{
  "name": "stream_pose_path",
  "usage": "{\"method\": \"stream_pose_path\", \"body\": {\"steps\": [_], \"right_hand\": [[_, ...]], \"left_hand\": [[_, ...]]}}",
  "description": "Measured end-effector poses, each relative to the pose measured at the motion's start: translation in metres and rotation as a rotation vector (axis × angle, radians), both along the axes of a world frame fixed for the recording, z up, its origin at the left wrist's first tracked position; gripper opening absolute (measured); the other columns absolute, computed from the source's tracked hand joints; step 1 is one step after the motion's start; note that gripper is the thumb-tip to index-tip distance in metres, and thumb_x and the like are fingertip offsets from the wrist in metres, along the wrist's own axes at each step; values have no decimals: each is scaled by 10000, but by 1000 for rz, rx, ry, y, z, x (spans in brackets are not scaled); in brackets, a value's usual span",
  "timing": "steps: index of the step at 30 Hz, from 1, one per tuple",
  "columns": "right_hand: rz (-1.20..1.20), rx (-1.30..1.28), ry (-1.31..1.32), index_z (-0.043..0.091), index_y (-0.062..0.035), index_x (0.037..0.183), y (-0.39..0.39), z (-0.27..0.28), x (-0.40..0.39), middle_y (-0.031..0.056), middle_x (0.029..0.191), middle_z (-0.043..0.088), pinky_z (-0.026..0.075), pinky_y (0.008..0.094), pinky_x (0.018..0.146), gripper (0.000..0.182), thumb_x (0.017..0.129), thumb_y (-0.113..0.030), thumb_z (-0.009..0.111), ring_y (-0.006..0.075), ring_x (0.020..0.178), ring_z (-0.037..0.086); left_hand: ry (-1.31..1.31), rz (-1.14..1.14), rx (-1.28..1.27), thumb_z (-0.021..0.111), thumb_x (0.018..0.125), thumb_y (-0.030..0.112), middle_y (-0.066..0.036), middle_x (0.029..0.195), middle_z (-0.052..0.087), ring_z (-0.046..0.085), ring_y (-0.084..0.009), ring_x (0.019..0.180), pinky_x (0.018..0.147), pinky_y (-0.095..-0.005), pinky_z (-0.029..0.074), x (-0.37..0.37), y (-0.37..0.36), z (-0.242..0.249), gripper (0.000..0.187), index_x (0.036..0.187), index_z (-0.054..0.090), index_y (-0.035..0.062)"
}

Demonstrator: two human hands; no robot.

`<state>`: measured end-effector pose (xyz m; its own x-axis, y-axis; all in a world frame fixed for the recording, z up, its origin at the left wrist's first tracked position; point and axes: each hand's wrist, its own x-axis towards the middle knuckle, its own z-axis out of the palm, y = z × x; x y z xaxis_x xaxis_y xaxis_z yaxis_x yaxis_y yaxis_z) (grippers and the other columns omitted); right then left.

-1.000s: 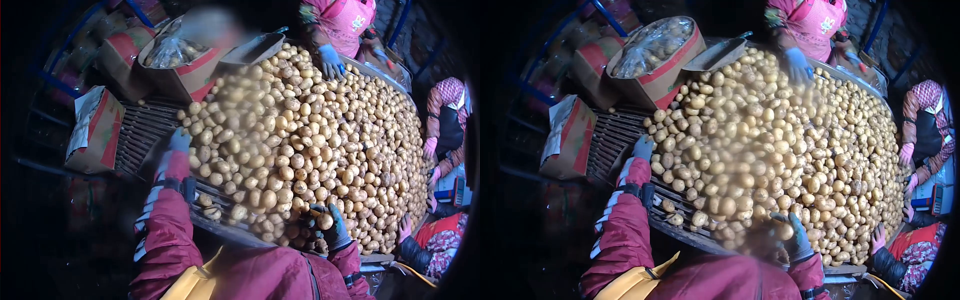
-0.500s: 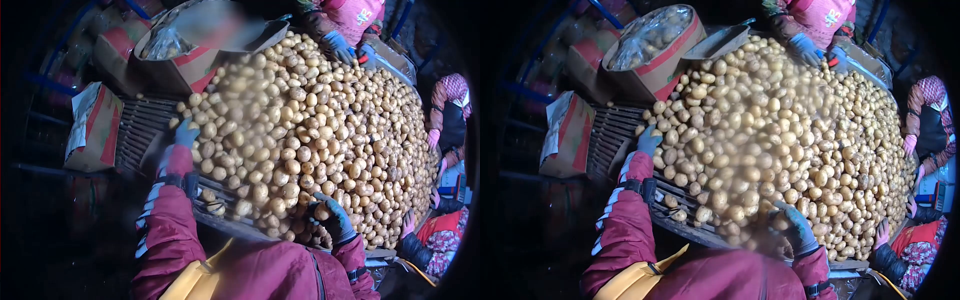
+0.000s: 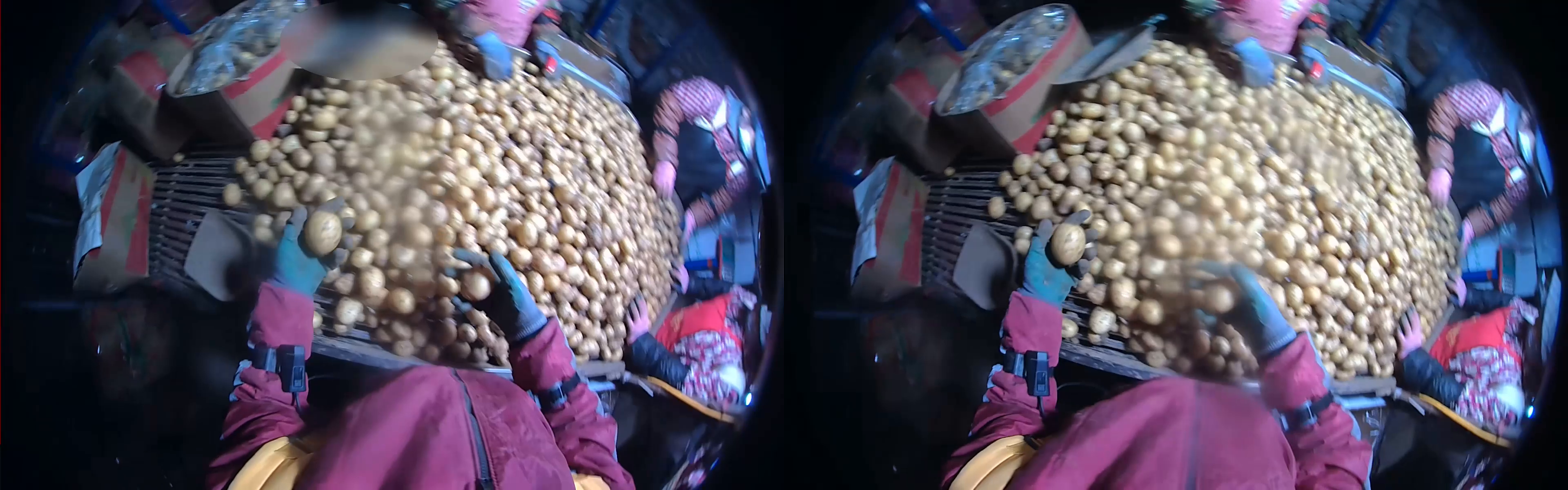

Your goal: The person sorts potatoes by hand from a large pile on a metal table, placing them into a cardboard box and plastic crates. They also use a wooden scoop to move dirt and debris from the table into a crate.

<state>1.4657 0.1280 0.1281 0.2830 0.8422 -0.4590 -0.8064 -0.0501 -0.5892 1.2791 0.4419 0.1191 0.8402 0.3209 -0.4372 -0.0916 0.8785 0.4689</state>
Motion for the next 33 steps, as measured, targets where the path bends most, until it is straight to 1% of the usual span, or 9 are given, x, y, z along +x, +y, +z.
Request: {"method": "stream_pose_path", "body": {"steps": [3,6,14,17,18,20,25,28,33], "right_hand": [[-15,22,99,476,-45,1462,-12,-7,7,165,1324,624,577,419,876,706,1044,-604,367,260,1099,658],[-12,38,72,458,-25,1467,-29,0,7,192,1262,641,576,421,893,741,1040,-621,356,273,1101,661],[-161,87,135,487,18,1439,-98,-6,-15,165,1182,670,579,378,884,694,1047,-552,431,217,1025,674],[-193,195,223,471,9,1448,-137,-25,-23,137,1122,676,569,315,843,572,1036,-377,560,187,953,667],[-183,166,-28,449,11,1464,-150,-9,-30,113,1117,680,562,302,841,569,1013,-297,610,155,944,660],[-212,328,103,428,1,1483,-167,-34,-32,94,1121,682,562,298,827,640,976,-316,655,134,960,655],[-352,148,8,385,31,1499,-221,-9,-58,187,1286,642,533,338,927,784,879,-294,737,246,1099,665],[-389,228,59,394,18,1496,-251,-49,-65,210,1284,636,537,353,940,758,894,-301,727,266,1118,664],[-701,37,83,541,-121,1440,-314,-43,-99,118,1075,676,560,291,581,467,1047,-373,520,174,685,660]], "left_hand": [[37,-148,-81,435,994,662,-130,999,705,652,-205,703,582,-286,553,16,-46,-6,722,1339,572,43],[166,-309,171,381,1015,657,-129,853,705,620,-209,542,470,-269,514,28,-90,-20,750,1268,599,-15],[128,-679,14,416,1013,606,-164,842,728,680,-215,599,499,-295,555,64,-173,-13,734,1282,581,-57],[138,-782,-56,441,1010,575,-166,856,735,702,-243,589,508,-296,586,80,-198,-15,711,1291,586,-62],[160,-790,6,447,1010,557,-169,869,736,702,-248,594,529,-297,595,83,-207,-12,697,1299,585,-62],[171,-831,48,448,1008,532,-169,898,735,714,-251,650,586,-294,607,92,-227,-12,675,1304,584,-59],[291,-793,195,462,1012,454,-170,999,731,730,-287,825,723,-380,630,107,-284,5,583,1311,590,-30],[304,-830,193,453,1016,467,-186,1090,729,736,-307,904,747,-425,632,114,-302,-12,584,1348,571,1],[143,-940,-73,474,1014,475,-170,1061,726,726,-300,874,719,-403,627,118,-331,-43,581,1349,574,12]]}}
